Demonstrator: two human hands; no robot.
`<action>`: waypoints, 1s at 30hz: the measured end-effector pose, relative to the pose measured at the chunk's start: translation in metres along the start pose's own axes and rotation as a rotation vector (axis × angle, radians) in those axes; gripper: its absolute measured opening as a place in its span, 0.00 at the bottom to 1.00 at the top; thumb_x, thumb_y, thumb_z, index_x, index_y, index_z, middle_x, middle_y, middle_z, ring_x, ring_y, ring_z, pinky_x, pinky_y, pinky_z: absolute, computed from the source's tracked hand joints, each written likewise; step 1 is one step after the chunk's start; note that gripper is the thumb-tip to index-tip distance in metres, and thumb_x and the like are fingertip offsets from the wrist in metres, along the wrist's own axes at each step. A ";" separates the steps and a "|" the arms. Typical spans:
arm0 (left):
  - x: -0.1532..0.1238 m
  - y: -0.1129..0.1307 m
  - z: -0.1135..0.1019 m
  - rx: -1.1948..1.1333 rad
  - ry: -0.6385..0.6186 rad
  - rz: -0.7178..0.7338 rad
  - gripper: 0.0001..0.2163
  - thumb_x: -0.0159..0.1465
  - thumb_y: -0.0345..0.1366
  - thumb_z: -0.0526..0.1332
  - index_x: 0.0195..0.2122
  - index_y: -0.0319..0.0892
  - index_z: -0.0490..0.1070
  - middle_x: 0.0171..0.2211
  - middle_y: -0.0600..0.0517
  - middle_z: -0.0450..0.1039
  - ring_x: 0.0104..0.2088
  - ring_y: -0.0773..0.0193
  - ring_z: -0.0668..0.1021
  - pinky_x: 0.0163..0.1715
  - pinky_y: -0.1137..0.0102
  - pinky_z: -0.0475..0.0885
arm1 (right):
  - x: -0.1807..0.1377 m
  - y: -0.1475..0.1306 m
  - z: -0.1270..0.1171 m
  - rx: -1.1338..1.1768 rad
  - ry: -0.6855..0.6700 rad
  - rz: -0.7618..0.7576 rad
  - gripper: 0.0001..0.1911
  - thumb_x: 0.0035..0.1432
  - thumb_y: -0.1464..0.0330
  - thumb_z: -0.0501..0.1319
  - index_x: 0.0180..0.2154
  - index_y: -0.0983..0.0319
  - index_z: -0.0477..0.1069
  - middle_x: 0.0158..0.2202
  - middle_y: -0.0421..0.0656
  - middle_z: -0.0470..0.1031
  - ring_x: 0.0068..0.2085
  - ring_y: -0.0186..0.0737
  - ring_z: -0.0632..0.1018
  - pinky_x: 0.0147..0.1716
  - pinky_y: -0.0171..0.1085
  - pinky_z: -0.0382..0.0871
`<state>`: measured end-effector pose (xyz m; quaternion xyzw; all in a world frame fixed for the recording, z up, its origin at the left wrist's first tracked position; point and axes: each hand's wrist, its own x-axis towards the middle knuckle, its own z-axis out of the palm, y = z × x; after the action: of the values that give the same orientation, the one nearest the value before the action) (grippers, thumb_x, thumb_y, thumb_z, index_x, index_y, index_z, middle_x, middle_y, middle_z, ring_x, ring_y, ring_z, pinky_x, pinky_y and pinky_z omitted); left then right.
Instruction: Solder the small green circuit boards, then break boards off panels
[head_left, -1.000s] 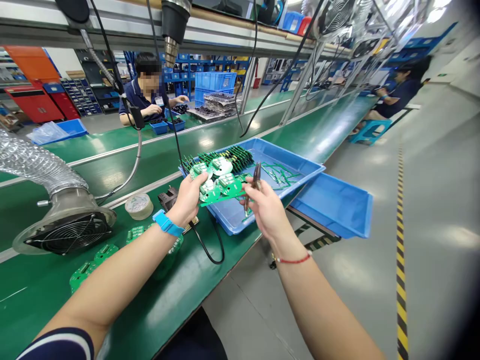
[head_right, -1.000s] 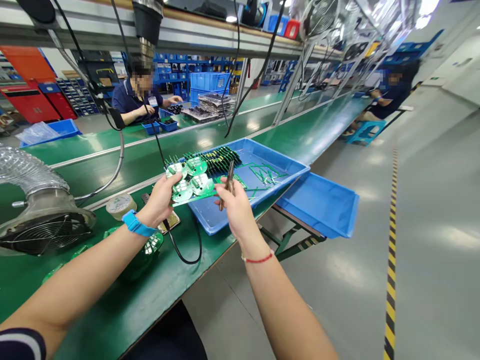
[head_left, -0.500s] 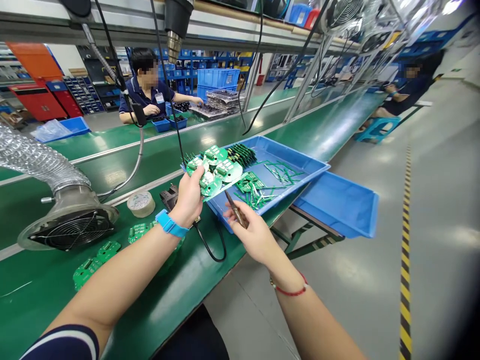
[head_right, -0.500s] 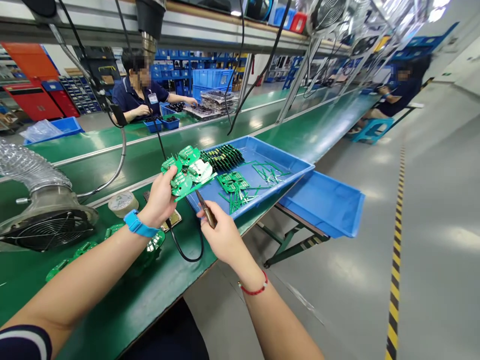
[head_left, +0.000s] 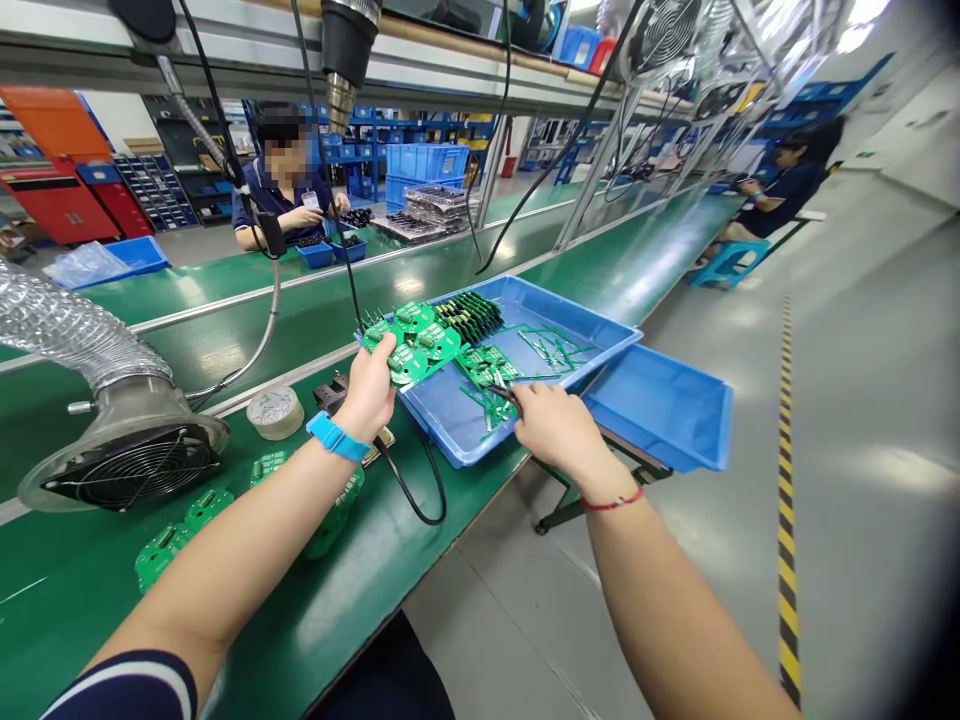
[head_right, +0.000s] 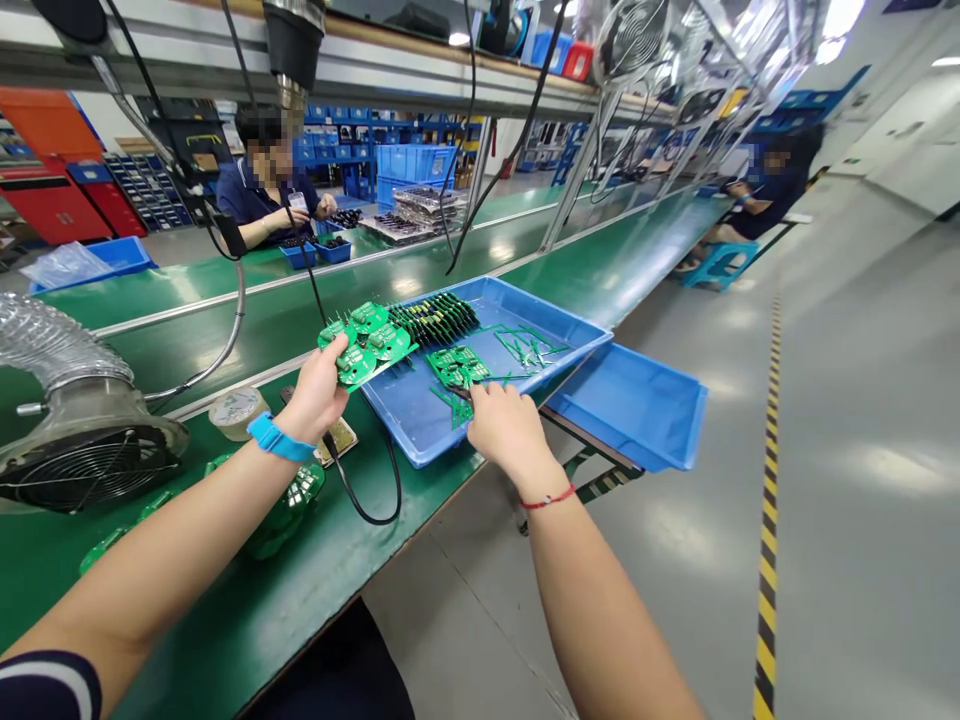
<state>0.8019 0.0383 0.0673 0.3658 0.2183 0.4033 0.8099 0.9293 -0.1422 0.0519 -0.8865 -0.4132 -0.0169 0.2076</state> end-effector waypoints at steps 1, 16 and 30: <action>-0.001 -0.002 -0.001 0.015 -0.020 0.039 0.05 0.63 0.32 0.59 0.38 0.40 0.73 0.37 0.51 0.80 0.37 0.66 0.81 0.46 0.69 0.73 | 0.000 0.001 -0.004 -0.006 -0.014 0.000 0.18 0.46 0.80 0.56 0.41 0.68 0.72 0.43 0.59 0.74 0.51 0.63 0.73 0.51 0.58 0.63; -0.029 0.020 0.013 -0.078 0.098 -0.360 0.10 0.66 0.34 0.57 0.27 0.39 0.68 0.16 0.58 0.67 0.15 0.74 0.69 0.20 0.77 0.67 | -0.026 -0.034 0.014 0.565 -0.022 -0.464 0.19 0.55 0.72 0.51 0.48 0.61 0.71 0.34 0.42 0.75 0.34 0.38 0.75 0.36 0.37 0.72; 0.026 -0.007 0.004 0.573 -0.265 -0.188 0.05 0.56 0.35 0.67 0.29 0.40 0.74 0.26 0.50 0.78 0.27 0.64 0.78 0.35 0.69 0.75 | 0.034 0.037 -0.015 -0.379 -0.035 0.090 0.19 0.52 0.74 0.53 0.46 0.68 0.73 0.45 0.60 0.72 0.48 0.59 0.71 0.44 0.50 0.65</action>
<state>0.8227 0.0546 0.0626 0.6065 0.2484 0.1979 0.7289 0.9818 -0.1445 0.0597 -0.9274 -0.3663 -0.0698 0.0305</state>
